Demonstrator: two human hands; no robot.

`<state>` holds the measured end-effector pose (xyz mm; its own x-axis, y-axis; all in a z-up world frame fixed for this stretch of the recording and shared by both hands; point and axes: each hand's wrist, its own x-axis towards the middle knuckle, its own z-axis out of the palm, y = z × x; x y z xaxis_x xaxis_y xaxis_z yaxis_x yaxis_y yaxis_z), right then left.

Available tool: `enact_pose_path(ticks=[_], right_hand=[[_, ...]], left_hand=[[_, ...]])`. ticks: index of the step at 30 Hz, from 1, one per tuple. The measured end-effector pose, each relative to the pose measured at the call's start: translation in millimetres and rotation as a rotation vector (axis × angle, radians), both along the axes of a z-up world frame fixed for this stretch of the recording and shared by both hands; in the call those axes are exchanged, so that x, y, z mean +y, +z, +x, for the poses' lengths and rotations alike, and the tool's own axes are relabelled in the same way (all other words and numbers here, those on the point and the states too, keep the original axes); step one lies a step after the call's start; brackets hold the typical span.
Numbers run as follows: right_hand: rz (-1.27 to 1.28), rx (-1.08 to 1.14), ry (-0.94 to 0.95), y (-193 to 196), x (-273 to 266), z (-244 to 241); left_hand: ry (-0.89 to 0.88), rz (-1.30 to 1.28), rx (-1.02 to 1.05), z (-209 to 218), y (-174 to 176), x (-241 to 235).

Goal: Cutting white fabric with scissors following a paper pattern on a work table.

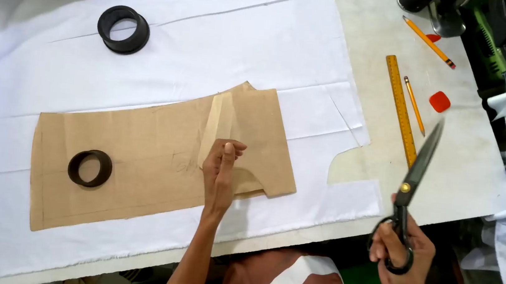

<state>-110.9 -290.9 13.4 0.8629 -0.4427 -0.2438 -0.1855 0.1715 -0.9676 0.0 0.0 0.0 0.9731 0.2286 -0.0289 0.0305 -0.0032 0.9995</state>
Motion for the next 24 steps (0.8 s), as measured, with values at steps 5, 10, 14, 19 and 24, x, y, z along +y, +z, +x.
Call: enact_pose_path(ticks=[5, 10, 14, 19, 24], right_hand=[[0.195, -0.25, 0.239, -37, -53, 0], [-0.1, -0.001, 0.106, 3, -50, 14], [-0.111, 0.029, 0.147, -13, -75, 29], [0.06, -0.041, 0.304, -45, -111, 43], [-0.111, 0.262, 0.507, -33, -131, 67]], left_hand=[[0.007, 0.184, -0.044, 7, -3, 0], [-0.014, 0.31, -0.079, 13, -6, -15], [0.065, 0.422, -0.024, 18, -18, -29], [0.03, 0.522, -0.137, 22, -31, -73], [-0.064, 0.563, -0.132, 29, -46, -129]])
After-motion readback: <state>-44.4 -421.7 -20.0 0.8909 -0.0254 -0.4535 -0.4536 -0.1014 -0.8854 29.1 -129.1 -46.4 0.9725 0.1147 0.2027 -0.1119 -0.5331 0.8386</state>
